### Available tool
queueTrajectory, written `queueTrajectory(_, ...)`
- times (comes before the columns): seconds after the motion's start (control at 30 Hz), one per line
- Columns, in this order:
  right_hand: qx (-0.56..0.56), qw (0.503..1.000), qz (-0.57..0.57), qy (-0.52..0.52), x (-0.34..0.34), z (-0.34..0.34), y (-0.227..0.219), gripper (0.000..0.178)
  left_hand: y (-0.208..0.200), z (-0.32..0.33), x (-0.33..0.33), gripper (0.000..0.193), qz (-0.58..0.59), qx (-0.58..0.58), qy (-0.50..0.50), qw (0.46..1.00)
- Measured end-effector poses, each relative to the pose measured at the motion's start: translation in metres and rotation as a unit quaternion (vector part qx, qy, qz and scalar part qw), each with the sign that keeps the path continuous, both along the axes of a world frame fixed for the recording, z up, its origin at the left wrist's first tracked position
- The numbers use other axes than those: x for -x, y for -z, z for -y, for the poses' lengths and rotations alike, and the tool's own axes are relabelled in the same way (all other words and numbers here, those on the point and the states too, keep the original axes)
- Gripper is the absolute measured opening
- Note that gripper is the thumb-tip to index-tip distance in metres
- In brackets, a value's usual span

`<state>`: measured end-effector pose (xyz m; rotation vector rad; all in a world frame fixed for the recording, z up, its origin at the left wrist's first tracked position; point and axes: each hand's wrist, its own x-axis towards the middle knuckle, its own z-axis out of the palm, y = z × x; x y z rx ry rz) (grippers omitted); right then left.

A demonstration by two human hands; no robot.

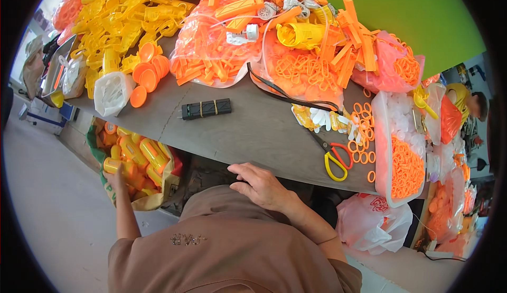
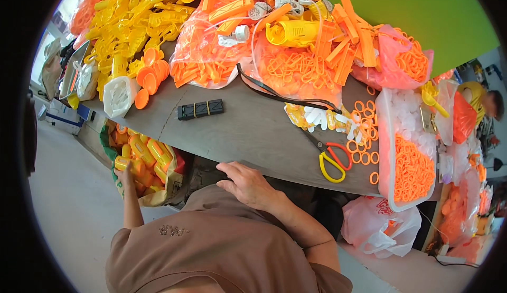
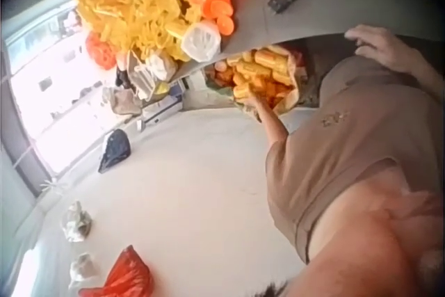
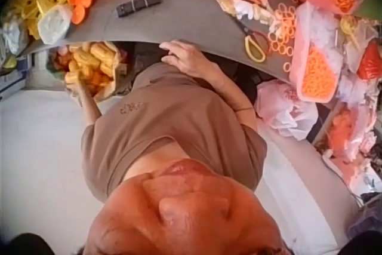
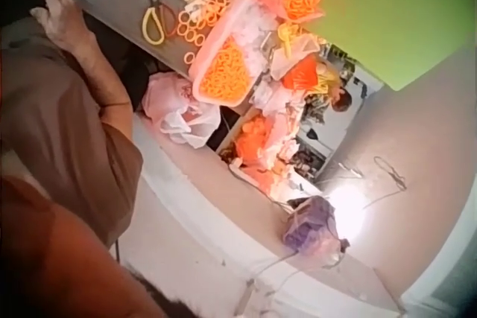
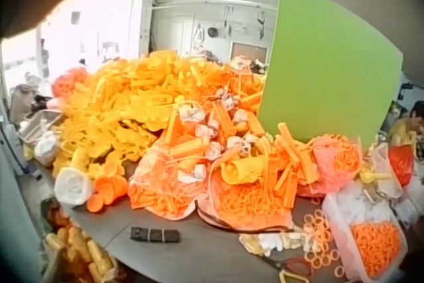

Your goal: Manually assembling plastic toy gun components and trimming parts with scissors.

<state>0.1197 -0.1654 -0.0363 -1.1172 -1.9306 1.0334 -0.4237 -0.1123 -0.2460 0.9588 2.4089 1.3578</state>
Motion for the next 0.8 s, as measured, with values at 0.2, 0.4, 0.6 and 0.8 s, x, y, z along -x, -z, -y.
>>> queueTrajectory(0.2, -0.023, 0.999, 0.016, 0.036, -0.006, 0.006, 0.01, 0.039, -0.04, -0.029, -0.109, 0.097, -0.137, 0.226, -0.061, 0.962)
queueTrajectory(0.4, 0.003, 1.0, 0.028, 0.013, -0.001, 0.001, 0.006, 0.035, -0.006, -0.04, -0.062, 0.093, -0.212, 0.129, 0.006, 0.969)
queueTrajectory(0.6, -0.098, 0.994, 0.054, 0.004, -0.017, -0.017, -0.025, 0.033, -0.003, -0.07, -0.017, 0.088, -0.143, 0.184, -0.089, 0.968)
queueTrajectory(0.8, -0.08, 0.992, 0.089, 0.042, -0.048, -0.024, -0.045, 0.033, 0.01, -0.096, 0.017, 0.069, -0.031, 0.18, -0.08, 0.98)
